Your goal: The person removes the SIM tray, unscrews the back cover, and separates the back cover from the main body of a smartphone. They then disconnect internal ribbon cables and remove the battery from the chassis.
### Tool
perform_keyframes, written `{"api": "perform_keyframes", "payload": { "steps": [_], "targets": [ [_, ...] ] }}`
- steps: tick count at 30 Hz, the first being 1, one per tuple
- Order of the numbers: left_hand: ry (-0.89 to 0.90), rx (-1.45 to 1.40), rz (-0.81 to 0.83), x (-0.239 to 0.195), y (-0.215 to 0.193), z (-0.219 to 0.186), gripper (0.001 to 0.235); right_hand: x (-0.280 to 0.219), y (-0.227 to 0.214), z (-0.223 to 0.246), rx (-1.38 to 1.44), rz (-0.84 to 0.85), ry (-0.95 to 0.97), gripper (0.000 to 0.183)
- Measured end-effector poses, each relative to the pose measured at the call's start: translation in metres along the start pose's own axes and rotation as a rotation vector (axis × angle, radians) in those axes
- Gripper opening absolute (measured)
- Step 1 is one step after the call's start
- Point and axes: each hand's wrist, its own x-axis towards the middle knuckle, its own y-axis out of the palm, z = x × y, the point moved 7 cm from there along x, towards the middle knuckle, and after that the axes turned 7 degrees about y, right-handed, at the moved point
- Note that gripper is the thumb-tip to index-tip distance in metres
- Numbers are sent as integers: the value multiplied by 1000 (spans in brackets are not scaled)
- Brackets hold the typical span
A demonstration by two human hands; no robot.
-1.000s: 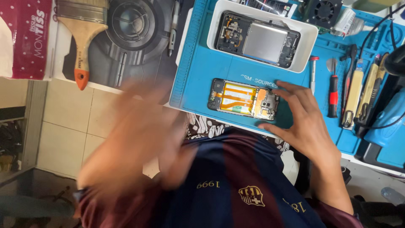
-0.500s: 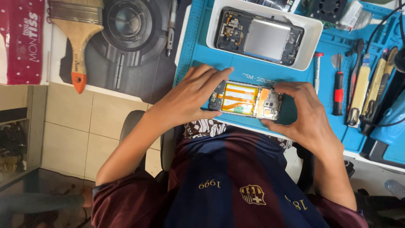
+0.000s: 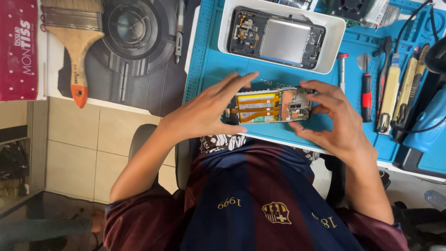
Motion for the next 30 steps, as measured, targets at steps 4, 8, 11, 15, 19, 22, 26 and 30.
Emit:
{"api": "perform_keyframes", "payload": {
  "steps": [4,8,11,15,19,22,26,30],
  "targets": [
    [-92,-200,59,5,6,5,75,8,-14,10,60,61,15,76],
    [-160,-409,105,4,20,9,48,18,-26,15,449,66,80,87],
    [-34,-576,-20,9,31,0,48,20,-32,12,585,-20,147,89],
    [-119,-731,-236,15,55,4,53,15,-20,-10,854,-187,296,79],
    [-215,-639,-366,22,70,9,57,5,2,-25,878,-206,341,56],
    [-212,-616,-384,26,73,7,63,-4,15,-41,856,-237,450,42],
    [-118,-619,-359,32,74,1,68,-10,17,-54,875,-285,466,40],
    [-27,-708,-325,33,74,-4,61,-11,17,-60,848,-291,504,41]
  ]
}}
